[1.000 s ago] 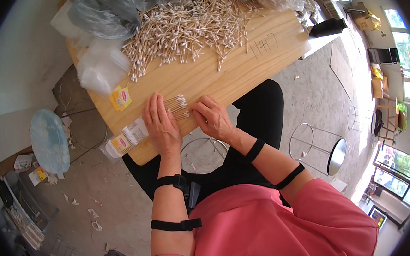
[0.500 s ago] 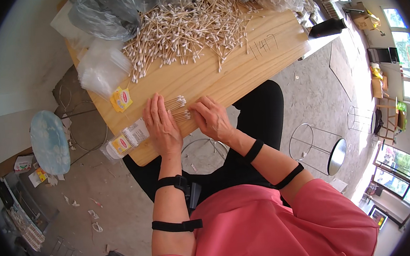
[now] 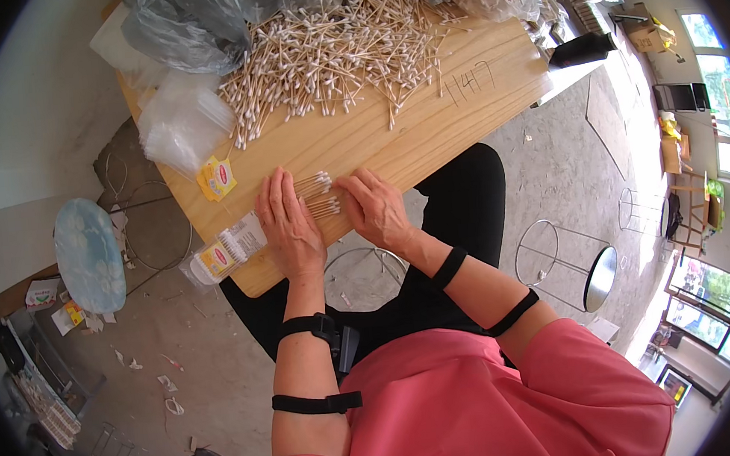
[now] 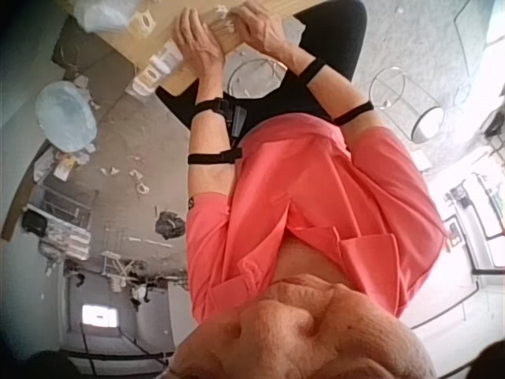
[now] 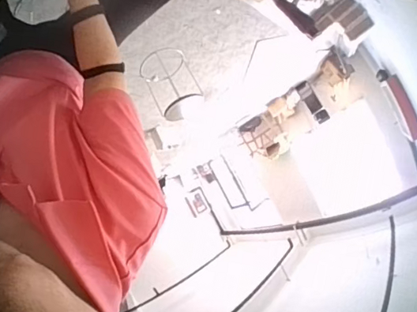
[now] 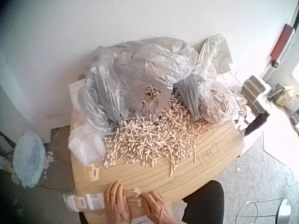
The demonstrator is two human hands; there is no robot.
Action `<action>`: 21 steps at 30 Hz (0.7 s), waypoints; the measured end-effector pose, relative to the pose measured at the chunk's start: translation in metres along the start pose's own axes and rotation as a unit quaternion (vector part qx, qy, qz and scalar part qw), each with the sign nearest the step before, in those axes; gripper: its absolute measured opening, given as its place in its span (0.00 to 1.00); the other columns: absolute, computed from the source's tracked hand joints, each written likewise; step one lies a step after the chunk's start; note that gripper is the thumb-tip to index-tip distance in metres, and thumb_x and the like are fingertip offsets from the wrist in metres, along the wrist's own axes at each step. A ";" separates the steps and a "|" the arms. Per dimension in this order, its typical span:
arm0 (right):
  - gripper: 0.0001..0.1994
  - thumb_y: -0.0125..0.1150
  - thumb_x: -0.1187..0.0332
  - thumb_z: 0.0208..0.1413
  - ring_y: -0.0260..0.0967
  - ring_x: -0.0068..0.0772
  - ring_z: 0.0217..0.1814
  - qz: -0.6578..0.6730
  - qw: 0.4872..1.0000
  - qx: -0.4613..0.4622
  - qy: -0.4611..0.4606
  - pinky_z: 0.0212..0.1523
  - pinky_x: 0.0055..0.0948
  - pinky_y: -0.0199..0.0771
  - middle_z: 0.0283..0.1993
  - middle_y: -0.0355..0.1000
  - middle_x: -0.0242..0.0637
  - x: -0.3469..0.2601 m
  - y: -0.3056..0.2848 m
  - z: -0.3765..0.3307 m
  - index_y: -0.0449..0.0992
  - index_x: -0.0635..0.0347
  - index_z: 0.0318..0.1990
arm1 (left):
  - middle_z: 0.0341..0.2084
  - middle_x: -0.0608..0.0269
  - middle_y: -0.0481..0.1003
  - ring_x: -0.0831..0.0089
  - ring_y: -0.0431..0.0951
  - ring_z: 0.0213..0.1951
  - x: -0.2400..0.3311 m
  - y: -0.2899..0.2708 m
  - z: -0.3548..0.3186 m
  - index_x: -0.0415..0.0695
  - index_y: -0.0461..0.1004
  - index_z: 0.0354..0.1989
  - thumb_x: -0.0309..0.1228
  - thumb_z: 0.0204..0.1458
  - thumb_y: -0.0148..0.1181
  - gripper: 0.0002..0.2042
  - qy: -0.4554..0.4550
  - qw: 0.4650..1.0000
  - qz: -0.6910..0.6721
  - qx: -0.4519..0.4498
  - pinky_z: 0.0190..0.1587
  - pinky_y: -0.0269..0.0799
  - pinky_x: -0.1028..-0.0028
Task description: Packing cotton swabs into small plastic packets.
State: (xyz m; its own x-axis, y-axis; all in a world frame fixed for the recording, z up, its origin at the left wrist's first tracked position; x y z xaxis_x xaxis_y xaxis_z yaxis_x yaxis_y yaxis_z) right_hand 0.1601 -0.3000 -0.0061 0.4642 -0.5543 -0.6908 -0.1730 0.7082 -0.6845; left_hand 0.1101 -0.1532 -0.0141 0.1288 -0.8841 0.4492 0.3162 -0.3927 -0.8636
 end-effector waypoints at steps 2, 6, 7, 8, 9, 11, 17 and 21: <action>0.11 0.58 0.78 0.52 0.71 0.49 0.39 0.004 1.000 0.007 -0.006 0.38 0.42 0.73 0.35 0.70 0.43 0.001 0.000 0.000 0.75 0.60 0.44 | 0.65 0.57 0.62 0.54 0.59 0.68 0.000 0.000 0.000 0.39 0.61 0.65 0.26 0.62 0.49 0.22 0.000 1.000 -0.003 0.002 0.70 0.54 0.53; 0.11 0.58 0.77 0.52 0.72 0.48 0.38 0.010 1.000 0.006 0.001 0.38 0.42 0.73 0.34 0.70 0.43 0.000 -0.001 -0.001 0.75 0.61 0.43 | 0.65 0.57 0.62 0.54 0.59 0.68 0.000 0.001 -0.001 0.39 0.61 0.65 0.26 0.62 0.49 0.22 0.001 1.000 -0.001 0.001 0.70 0.54 0.53; 0.11 0.58 0.77 0.52 0.72 0.48 0.38 0.010 1.000 0.006 0.001 0.38 0.42 0.73 0.34 0.70 0.43 -0.001 -0.001 0.000 0.75 0.61 0.43 | 0.65 0.57 0.62 0.54 0.59 0.68 0.000 0.001 -0.001 0.39 0.61 0.65 0.26 0.62 0.49 0.22 0.001 1.000 0.002 0.000 0.70 0.54 0.53; 0.10 0.58 0.78 0.52 0.72 0.48 0.38 0.010 1.000 0.014 0.008 0.37 0.42 0.73 0.34 0.70 0.43 -0.002 0.001 0.001 0.75 0.61 0.43 | 0.65 0.57 0.62 0.54 0.59 0.68 0.000 0.001 -0.002 0.39 0.61 0.65 0.26 0.62 0.49 0.22 0.001 1.000 0.002 0.000 0.70 0.54 0.53; 0.10 0.58 0.78 0.52 0.72 0.48 0.38 0.010 1.000 0.023 0.016 0.37 0.42 0.73 0.34 0.70 0.43 -0.002 0.001 0.002 0.75 0.60 0.42 | 0.65 0.57 0.62 0.55 0.59 0.68 0.000 0.001 -0.001 0.39 0.61 0.65 0.26 0.62 0.49 0.22 0.001 1.000 0.001 -0.002 0.70 0.54 0.53; 0.10 0.57 0.78 0.52 0.72 0.49 0.38 0.006 1.000 0.019 0.017 0.36 0.42 0.73 0.34 0.70 0.43 -0.002 0.001 0.003 0.75 0.60 0.43 | 0.65 0.57 0.62 0.55 0.59 0.68 0.000 0.001 -0.001 0.40 0.60 0.65 0.26 0.62 0.49 0.23 0.000 1.000 0.000 -0.004 0.70 0.54 0.53; 0.10 0.58 0.79 0.52 0.72 0.49 0.37 0.025 0.999 0.020 0.013 0.36 0.42 0.72 0.34 0.71 0.43 -0.002 0.000 0.004 0.75 0.60 0.43 | 0.63 0.55 0.64 0.52 0.60 0.67 -0.002 -0.002 0.000 0.40 0.60 0.66 0.26 0.61 0.50 0.24 0.013 1.000 -0.009 0.010 0.70 0.55 0.52; 0.10 0.58 0.80 0.52 0.72 0.49 0.39 0.059 0.997 0.044 0.026 0.38 0.42 0.73 0.35 0.72 0.44 0.001 -0.003 0.003 0.75 0.61 0.42 | 0.60 0.49 0.66 0.47 0.62 0.63 -0.001 -0.004 -0.003 0.37 0.57 0.67 0.27 0.61 0.51 0.25 0.021 0.998 -0.058 0.003 0.66 0.57 0.51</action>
State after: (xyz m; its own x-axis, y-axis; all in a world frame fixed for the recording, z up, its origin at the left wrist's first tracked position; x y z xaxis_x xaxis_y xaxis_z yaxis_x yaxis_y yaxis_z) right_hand 0.1641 -0.3013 -0.0043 0.3983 -0.4848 -0.7787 -0.1469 0.8043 -0.5758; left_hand 0.1060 -0.1513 -0.0120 0.0513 -0.8430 0.5354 0.3328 -0.4910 -0.8051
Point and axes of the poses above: each hand's wrist, its own z-axis towards the middle knuckle, its own y-axis out of the palm, x = y × z, the point moved 2 cm from there along z, towards the middle knuckle
